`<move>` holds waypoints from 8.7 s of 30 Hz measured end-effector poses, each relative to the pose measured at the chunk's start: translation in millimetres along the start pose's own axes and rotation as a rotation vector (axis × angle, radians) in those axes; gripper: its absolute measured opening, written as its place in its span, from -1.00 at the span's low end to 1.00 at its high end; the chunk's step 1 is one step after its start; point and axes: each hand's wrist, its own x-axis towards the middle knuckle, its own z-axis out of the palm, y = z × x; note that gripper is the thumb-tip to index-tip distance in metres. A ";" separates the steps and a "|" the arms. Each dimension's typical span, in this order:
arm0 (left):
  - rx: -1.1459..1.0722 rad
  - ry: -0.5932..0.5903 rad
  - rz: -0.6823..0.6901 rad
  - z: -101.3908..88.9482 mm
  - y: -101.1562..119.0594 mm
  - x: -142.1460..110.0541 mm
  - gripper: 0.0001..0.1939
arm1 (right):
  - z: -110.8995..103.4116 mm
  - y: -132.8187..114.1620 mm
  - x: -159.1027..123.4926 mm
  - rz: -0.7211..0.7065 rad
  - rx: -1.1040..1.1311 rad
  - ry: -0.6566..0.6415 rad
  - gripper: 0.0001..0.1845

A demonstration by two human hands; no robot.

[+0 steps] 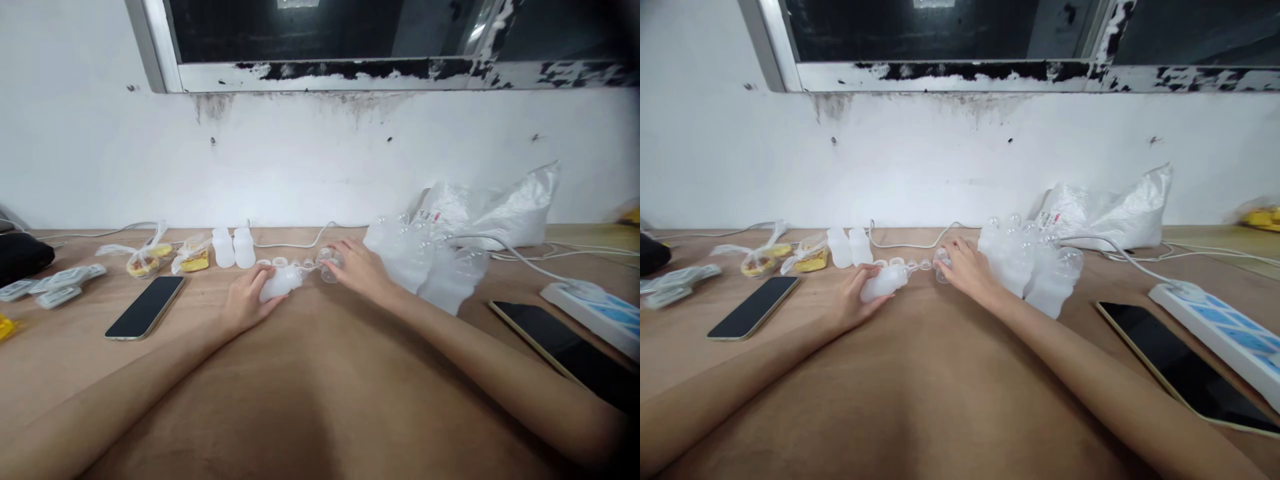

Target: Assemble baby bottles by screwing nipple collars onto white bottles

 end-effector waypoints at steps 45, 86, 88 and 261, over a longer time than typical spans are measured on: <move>-0.414 -0.234 -0.257 -10.0 -2.4 7.0 -0.54 | -12.7 -6.4 0.3 -0.061 0.901 -0.463 -0.53; -0.667 -0.342 -0.092 -7.3 0.8 6.8 -0.33 | -67.7 -19.6 1.5 -0.323 0.362 -0.290 -0.54; -0.680 -0.319 -0.106 -7.7 1.0 6.3 -0.40 | -81.2 -7.1 5.6 -0.269 0.191 -0.165 -0.56; -0.763 -0.269 -0.534 19.0 22.1 9.0 -0.86 | 51.0 -46.2 -38.4 0.128 1.124 -0.198 -0.80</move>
